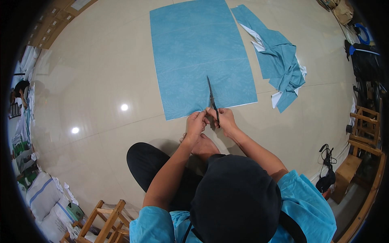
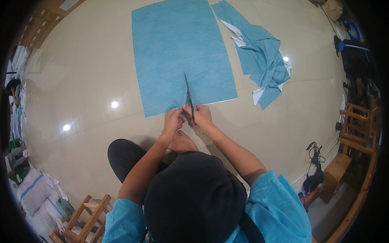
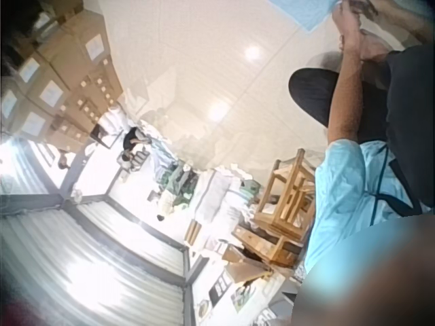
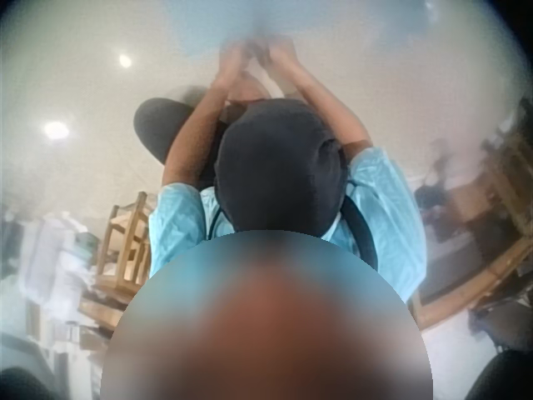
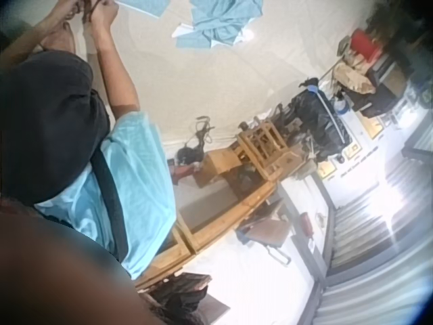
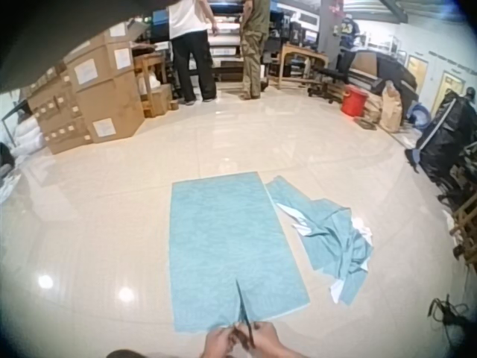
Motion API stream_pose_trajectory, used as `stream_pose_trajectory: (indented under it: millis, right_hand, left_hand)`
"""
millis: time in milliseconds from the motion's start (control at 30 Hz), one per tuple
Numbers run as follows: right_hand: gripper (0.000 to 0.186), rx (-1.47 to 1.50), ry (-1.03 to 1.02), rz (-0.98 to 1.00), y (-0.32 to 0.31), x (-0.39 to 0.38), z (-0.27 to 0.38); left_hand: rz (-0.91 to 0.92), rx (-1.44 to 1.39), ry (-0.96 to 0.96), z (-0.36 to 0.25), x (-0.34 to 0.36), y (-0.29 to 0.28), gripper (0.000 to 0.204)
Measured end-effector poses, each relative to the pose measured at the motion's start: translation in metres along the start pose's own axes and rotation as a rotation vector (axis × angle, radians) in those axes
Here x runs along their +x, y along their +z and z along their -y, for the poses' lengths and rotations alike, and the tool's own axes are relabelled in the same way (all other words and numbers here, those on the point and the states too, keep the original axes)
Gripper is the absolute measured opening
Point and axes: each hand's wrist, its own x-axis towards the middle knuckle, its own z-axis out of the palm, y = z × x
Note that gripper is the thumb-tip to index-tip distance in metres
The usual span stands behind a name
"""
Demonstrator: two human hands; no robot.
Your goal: The person sits on the floor and uses scissors to cut a large piece of light blue fabric into smaller rectangular pieces. They repeatedly trim edges and separate sections, leaving cut pieces on the floor.
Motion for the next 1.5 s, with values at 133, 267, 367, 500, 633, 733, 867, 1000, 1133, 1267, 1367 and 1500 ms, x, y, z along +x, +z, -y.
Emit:
stream_pose_trajectory:
  millis: [133,267,367,500,633,733,867,1000,1133,1267,1367,1500]
  right_hand:
    - [0.046,-0.001,0.002,-0.01,0.001,0.001,0.002]
    - [0.046,-0.025,0.003,-0.022,0.0,0.002,0.0]
    - [0.046,-0.015,-0.006,-0.015,-0.002,0.003,-0.002]
    - [0.045,-0.017,-0.007,-0.009,-0.003,0.005,-0.005]
    - [0.045,-0.017,-0.012,-0.01,-0.002,0.005,-0.007]
    - [0.046,-0.021,-0.009,-0.014,-0.002,0.004,-0.006]
    - [0.047,-0.044,0.001,-0.003,-0.003,0.005,0.002]
    - [0.046,-0.003,0.019,0.011,-0.001,0.01,0.011]
    - [0.045,-0.011,0.011,0.001,0.002,0.017,0.018]
    - [0.045,0.016,0.012,0.013,0.003,0.02,0.021]
    - [0.045,0.005,0.009,0.003,0.005,0.023,0.023]
    - [0.046,-0.024,0.0,-0.002,0.005,0.025,0.022]
  left_hand:
    - [0.012,-0.004,0.015,0.0,0.0,0.001,0.02]
    - [0.013,-0.003,0.017,0.0,0.001,0.001,0.021]
    - [0.011,0.009,0.018,0.001,0.001,0.001,0.021]
    - [0.001,0.011,0.015,0.002,0.002,0.001,0.023]
    - [-0.005,0.012,0.016,0.001,0.002,0.002,0.023]
    - [-0.007,0.008,0.013,0.0,0.001,0.002,0.023]
    - [-0.004,0.0,0.01,-0.001,0.0,0.003,0.022]
    - [0.0,0.007,0.011,0.0,0.001,0.002,0.021]
    - [0.037,0.011,0.01,-0.001,0.001,0.0,0.023]
    - [0.049,0.0,0.005,-0.001,0.0,-0.001,0.024]
    - [0.054,-0.008,0.002,-0.001,0.0,-0.001,0.024]
    - [0.054,-0.012,-0.001,0.0,0.001,-0.002,0.024]
